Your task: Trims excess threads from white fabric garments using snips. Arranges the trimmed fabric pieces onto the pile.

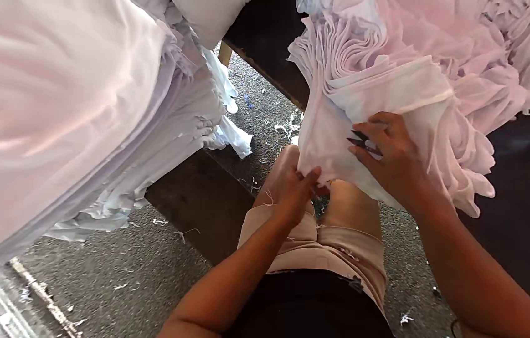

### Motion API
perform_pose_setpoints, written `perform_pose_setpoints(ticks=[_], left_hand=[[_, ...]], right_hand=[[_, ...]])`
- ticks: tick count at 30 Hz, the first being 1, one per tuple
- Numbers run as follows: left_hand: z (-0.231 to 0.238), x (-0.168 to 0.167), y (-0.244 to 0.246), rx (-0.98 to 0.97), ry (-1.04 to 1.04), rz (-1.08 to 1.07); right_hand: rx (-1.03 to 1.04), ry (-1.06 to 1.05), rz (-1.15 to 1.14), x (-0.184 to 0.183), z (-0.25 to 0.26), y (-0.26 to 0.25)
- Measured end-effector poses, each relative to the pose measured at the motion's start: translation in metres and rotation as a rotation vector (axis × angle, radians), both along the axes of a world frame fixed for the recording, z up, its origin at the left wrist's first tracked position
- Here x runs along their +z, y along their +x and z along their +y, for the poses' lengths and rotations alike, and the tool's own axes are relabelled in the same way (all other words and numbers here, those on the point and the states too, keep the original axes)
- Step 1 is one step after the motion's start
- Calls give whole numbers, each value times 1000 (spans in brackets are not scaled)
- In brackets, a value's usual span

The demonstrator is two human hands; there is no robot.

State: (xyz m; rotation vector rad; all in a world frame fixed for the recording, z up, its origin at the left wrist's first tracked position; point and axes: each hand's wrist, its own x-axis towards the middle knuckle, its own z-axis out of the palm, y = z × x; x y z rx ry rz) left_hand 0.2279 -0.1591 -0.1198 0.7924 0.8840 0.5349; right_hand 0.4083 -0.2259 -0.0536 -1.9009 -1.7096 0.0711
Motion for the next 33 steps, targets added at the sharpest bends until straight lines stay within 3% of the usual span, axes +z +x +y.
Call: perform_pose_setpoints(ticks=[2, 5, 9, 13, 21, 33], left_hand=[[-7, 2, 6, -46, -97, -28], [-16, -1, 1, -44, -78, -6], [-26, -4, -28, -142, 197, 87], [-32, -1, -47, -152, 352, 139], [-41, 8, -61, -163, 525, 150], [-42, 7, -62, -175, 602, 136]], right_hand=[[35, -19, -1, -1, -1, -5], [68, -61, -13, -6, -8, -13], [142, -118, -16, -22, -27, -32], [207, -27, -163, -46, -44, -49], [115, 96, -348, -58, -58, -68], [59, 119, -349, -56, -61, -79]])
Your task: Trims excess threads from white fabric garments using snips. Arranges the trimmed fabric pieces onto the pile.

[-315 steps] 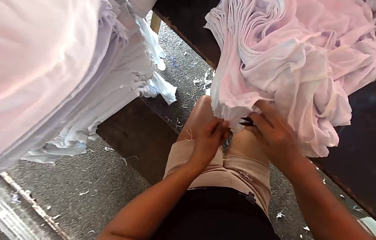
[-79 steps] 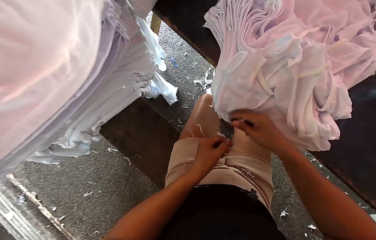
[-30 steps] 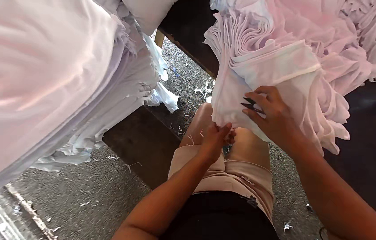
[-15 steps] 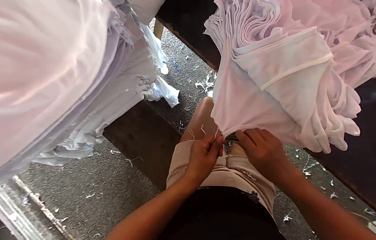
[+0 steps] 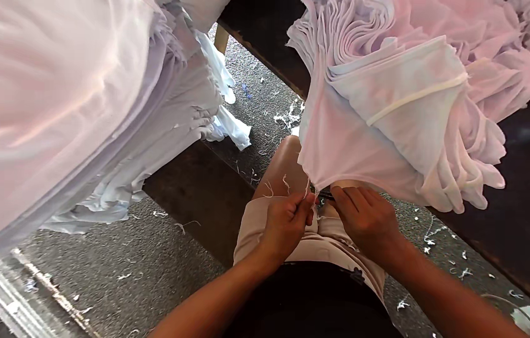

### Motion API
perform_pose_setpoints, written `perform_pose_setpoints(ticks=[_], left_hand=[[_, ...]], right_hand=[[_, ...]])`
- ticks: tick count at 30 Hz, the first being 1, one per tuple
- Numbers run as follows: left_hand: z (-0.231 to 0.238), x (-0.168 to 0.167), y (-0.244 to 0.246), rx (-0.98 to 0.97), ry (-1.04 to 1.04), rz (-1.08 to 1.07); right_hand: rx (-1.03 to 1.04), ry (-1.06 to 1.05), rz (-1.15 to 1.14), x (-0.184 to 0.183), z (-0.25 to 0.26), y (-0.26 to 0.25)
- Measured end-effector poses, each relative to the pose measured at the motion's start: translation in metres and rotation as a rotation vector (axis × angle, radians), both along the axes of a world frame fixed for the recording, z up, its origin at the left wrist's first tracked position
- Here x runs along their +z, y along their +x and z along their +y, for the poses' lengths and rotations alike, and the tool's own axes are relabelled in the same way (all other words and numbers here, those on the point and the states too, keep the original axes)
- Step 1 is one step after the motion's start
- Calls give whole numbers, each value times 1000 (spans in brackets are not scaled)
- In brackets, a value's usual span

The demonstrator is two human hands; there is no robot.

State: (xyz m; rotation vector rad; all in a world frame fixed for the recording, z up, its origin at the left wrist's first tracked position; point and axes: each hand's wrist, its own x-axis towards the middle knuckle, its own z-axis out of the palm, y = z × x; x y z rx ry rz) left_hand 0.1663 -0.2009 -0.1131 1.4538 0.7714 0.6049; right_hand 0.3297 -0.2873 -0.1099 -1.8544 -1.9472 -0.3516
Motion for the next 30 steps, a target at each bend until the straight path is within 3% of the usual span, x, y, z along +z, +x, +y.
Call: perform_pose_setpoints(ticks=[5, 10, 15, 18, 21, 30], left_hand=[[1, -3, 1, -30, 119, 27], [7, -7, 0, -79, 112, 110], [35, -21, 15, -135, -86, 339], [41, -29, 37, 22, -331, 204], [42, -30, 48, 108, -441, 78], [29, -15, 12, 201, -194, 90]], right_hand=[[-3, -10, -14, 0, 6, -4], [-37, -89, 31, -3, 10, 7], [-84, -123, 118, -1, 9, 18], [-91, -127, 183, 1, 7, 20], [-92, -182, 288, 2, 4, 20], [-27, -63, 62, -11, 16, 7]])
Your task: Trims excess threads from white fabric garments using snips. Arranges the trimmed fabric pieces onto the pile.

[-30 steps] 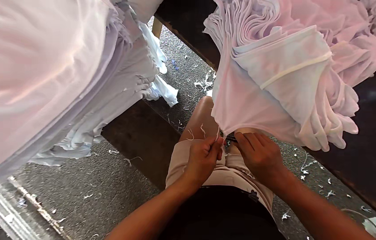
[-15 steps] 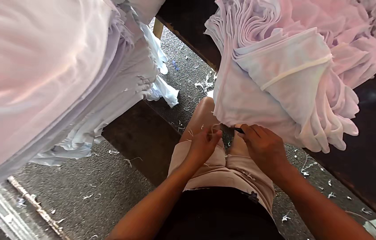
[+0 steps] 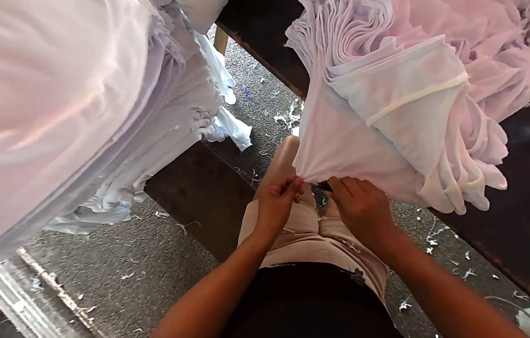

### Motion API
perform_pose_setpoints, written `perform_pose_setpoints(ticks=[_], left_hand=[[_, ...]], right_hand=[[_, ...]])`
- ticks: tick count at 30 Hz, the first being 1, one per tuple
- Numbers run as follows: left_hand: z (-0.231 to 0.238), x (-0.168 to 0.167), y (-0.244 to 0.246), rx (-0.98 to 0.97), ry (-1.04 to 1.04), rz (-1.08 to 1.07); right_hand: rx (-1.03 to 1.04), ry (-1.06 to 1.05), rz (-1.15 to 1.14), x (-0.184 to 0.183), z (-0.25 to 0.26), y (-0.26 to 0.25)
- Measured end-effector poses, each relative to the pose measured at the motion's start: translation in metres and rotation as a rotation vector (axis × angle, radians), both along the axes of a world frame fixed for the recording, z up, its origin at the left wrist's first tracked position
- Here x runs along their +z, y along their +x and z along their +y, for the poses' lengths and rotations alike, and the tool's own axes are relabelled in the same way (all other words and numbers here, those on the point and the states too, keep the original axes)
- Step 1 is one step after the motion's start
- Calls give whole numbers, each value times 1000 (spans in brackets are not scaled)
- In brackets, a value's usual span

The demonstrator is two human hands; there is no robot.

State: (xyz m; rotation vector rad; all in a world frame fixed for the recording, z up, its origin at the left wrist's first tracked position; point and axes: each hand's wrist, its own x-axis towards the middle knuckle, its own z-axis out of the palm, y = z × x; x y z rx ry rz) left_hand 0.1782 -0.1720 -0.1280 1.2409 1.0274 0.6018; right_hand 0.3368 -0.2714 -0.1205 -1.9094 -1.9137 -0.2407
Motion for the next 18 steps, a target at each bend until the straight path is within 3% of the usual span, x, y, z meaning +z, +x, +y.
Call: perform_pose_setpoints(ticks=[18], left_hand=[[0, 15, -5, -31, 222, 119]], right_hand=[[50, 73, -127, 12, 19, -21]])
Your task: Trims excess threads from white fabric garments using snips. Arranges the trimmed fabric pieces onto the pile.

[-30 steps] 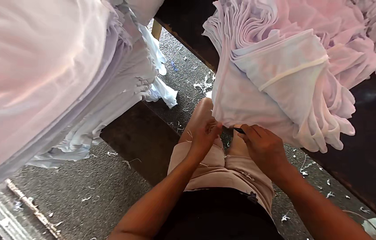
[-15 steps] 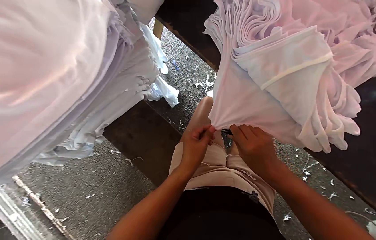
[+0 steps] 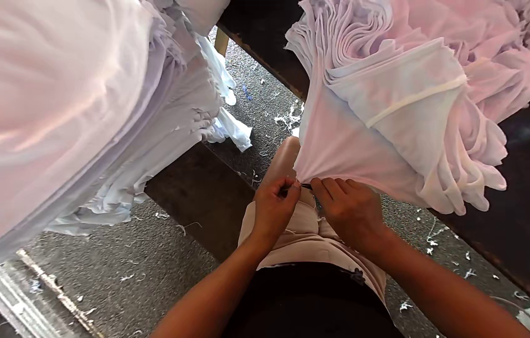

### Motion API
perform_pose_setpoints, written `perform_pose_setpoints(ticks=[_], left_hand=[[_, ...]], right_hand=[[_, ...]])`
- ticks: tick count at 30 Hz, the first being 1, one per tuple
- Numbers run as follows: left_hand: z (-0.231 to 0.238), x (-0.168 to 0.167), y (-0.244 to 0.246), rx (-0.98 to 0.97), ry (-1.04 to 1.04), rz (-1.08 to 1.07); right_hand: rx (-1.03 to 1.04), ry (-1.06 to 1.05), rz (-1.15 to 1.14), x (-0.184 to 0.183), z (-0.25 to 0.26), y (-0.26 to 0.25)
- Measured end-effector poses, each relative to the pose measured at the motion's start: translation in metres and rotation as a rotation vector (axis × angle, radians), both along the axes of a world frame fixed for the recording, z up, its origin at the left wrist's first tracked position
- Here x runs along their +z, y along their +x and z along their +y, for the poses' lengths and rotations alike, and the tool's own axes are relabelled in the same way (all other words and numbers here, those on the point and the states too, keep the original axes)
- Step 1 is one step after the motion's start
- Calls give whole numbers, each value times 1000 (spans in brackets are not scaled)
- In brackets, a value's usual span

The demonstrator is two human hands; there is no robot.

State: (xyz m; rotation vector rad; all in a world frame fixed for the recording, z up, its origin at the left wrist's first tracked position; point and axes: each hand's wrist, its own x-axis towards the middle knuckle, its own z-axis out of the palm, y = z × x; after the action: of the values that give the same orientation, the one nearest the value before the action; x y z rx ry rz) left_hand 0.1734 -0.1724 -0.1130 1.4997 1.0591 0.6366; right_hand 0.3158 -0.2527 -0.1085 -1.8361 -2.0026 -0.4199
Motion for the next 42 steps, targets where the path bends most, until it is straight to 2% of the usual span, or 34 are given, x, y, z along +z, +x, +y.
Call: perform_pose_setpoints(ticks=[7, 17, 20, 23, 25, 27, 30, 32, 34, 35, 38, 39, 40, 42], left_hand=[[0, -1, 0, -27, 68, 44], [2, 2, -1, -20, 33, 7], [3, 0, 1, -97, 38, 22], [18, -10, 1, -328, 23, 165], [31, -21, 7, -295, -48, 235], [42, -31, 17, -206, -85, 232], [48, -25, 32, -145, -14, 210], [48, -9, 35, -132, 82, 157], [49, 5, 30, -133, 177, -14], [51, 12, 27, -149, 204, -144], [60, 38, 24, -215, 254, -475], [62, 43, 25, -193, 264, -498], [63, 45, 28, -140, 273, -460], [66, 37, 36, -52, 242, -236]], right_hand=[[-14, -34, 3, 1, 1, -4], [-13, -63, 39, 0, 5, -2], [5, -95, 82, -1, 10, 0], [-5, -82, 139, -1, 13, 10], [-37, -87, 205, 3, 12, 19], [-53, -174, 359, 9, 9, 25], [-27, -476, 587, 20, 4, 25], [95, -688, 611, 21, 1, 21], [207, -943, 536, 29, 6, 21], [202, -946, 469, 35, 10, 23], [-43, -451, 342, 57, 30, 57], [-131, -350, 311, 68, 44, 75], [-192, -339, 246, 77, 59, 96], [-280, -409, 208, 82, 86, 130]])
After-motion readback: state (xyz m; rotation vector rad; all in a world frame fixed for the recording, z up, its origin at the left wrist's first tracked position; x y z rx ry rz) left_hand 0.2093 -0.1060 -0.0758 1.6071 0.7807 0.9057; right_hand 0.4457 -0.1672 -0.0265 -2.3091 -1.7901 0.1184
